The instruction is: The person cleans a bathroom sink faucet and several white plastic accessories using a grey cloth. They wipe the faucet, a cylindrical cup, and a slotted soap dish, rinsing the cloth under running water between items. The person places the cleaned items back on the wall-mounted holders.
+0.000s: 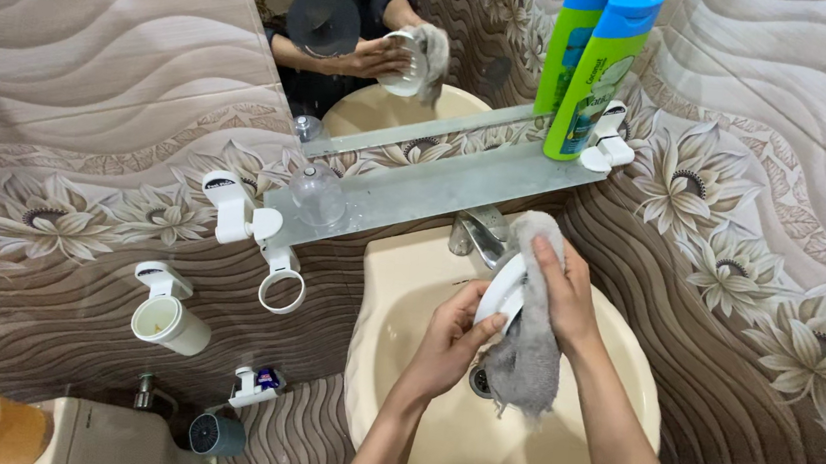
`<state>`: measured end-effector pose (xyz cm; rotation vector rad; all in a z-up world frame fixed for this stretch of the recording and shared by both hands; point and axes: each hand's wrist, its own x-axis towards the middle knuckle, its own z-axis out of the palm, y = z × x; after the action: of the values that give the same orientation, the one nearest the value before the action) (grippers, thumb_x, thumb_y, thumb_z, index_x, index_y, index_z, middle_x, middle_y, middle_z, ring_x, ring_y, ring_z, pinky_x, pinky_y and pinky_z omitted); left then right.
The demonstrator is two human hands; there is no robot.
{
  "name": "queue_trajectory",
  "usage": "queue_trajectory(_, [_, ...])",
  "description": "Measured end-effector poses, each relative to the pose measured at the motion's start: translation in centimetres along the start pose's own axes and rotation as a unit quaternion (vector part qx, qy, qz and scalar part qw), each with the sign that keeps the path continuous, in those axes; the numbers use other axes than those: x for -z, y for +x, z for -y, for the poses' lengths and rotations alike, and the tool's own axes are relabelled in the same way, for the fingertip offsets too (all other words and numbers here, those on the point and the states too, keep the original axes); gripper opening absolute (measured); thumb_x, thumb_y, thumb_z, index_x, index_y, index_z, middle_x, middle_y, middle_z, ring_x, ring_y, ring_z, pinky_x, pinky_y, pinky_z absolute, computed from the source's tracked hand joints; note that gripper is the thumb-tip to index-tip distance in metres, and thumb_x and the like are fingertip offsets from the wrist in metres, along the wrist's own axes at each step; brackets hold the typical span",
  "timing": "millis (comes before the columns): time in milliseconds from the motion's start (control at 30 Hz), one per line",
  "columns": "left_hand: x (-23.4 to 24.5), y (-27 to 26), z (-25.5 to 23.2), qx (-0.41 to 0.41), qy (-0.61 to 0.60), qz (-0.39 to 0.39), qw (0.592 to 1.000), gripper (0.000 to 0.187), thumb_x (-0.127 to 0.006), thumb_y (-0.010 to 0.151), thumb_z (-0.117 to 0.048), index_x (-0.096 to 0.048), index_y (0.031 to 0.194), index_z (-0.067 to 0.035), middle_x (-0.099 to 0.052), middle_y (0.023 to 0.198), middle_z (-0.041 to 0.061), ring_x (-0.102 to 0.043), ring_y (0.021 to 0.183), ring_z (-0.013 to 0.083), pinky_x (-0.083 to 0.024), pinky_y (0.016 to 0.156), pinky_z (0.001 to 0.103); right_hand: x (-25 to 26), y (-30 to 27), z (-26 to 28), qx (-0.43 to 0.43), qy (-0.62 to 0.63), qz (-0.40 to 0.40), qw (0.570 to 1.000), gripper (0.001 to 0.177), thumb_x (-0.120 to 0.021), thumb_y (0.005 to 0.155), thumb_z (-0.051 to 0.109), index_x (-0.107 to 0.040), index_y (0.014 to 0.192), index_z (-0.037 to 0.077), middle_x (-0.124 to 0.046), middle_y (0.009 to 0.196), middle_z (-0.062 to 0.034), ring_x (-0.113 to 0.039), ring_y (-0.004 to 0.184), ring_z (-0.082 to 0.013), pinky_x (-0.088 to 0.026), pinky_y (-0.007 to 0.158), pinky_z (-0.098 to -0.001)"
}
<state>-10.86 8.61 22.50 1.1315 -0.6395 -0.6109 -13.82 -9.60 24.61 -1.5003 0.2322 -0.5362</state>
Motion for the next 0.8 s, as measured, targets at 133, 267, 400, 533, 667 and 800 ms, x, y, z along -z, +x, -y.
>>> queue_trajectory(133, [-0.1,0.1,-0.6,-0.072,-0.034,-0.006,0.997,0.027,-0.064,0.104,-0.010,-0.059,0.129,-0.002,-0.068,0.105,0.000,-0.060,0.095,0.0044,-0.050,0.082,0.021,0.3,-0.3,-1.5,-0.174,0.239,0.007,0.955,0.050,-0.052,0.102,0.050,-0.064,0.122,0.006,-0.071,0.103,-0.0077,-0.069,0.090,-0.0198,-0.057,0.081,-0.0353])
queue_trajectory(267, [-0.1,0.8,-0.7,-0.070,-0.086,-0.034,0.993,0.035,-0.068,0.102,-0.014,-0.057,0.133,0.001,-0.069,0.109,0.006,-0.061,0.096,0.0099,-0.049,0.081,0.026,-1.4,-1.6,-0.7,-0.205,0.324,-0.034,0.923,0.058,-0.046,0.099,0.056,-0.060,0.131,0.008,-0.070,0.113,-0.0096,-0.069,0.098,-0.0230,-0.056,0.087,-0.0384])
queue_trajectory(400, [-1.2,0.6,-0.2,-0.116,-0.126,-0.063,0.983,0.078,-0.075,0.092,-0.015,-0.030,0.156,-0.005,-0.053,0.143,0.011,-0.052,0.130,0.0187,-0.043,0.109,0.034,-4.0,-2.8,0.6,-0.165,0.321,-0.118,0.925,0.069,-0.042,0.097,0.061,-0.056,0.139,0.009,-0.067,0.120,-0.0116,-0.067,0.105,-0.0273,-0.054,0.091,-0.0406])
queue_trajectory(533, [-1.7,0.9,1.1,-0.093,-0.042,-0.049,0.994,0.119,-0.083,0.078,-0.007,-0.003,0.165,-0.009,-0.031,0.162,0.013,-0.034,0.150,0.0248,-0.033,0.121,0.039,-4.4,-3.1,0.0,-0.092,0.334,-0.139,0.928,0.074,-0.040,0.096,0.064,-0.049,0.146,0.010,-0.064,0.132,-0.0078,-0.065,0.119,-0.0234,-0.053,0.101,-0.0388])
queue_trajectory(667, [0.5,0.5,0.9,-0.100,0.143,-0.012,0.985,0.114,-0.084,0.080,0.002,-0.010,0.166,-0.007,-0.026,0.170,0.018,-0.023,0.158,0.0269,-0.021,0.126,0.038,-1.7,-2.1,-2.2,-0.071,0.183,-0.214,0.957,0.065,-0.045,0.101,0.058,-0.059,0.136,0.005,-0.069,0.122,-0.0060,-0.067,0.108,-0.0190,-0.053,0.094,-0.0340])
queue_trajectory(800, [3.2,-0.2,-2.1,-0.038,0.064,-0.029,0.997,0.095,-0.082,0.077,-0.006,-0.032,0.158,-0.009,-0.050,0.150,0.018,-0.051,0.137,0.0231,-0.045,0.111,0.034,1.9,-2.2,-3.2,0.045,0.001,-0.060,0.997,0.042,-0.061,0.106,0.037,-0.070,0.120,-0.001,-0.072,0.100,-0.0045,-0.064,0.089,-0.0120,-0.052,0.080,-0.0279])
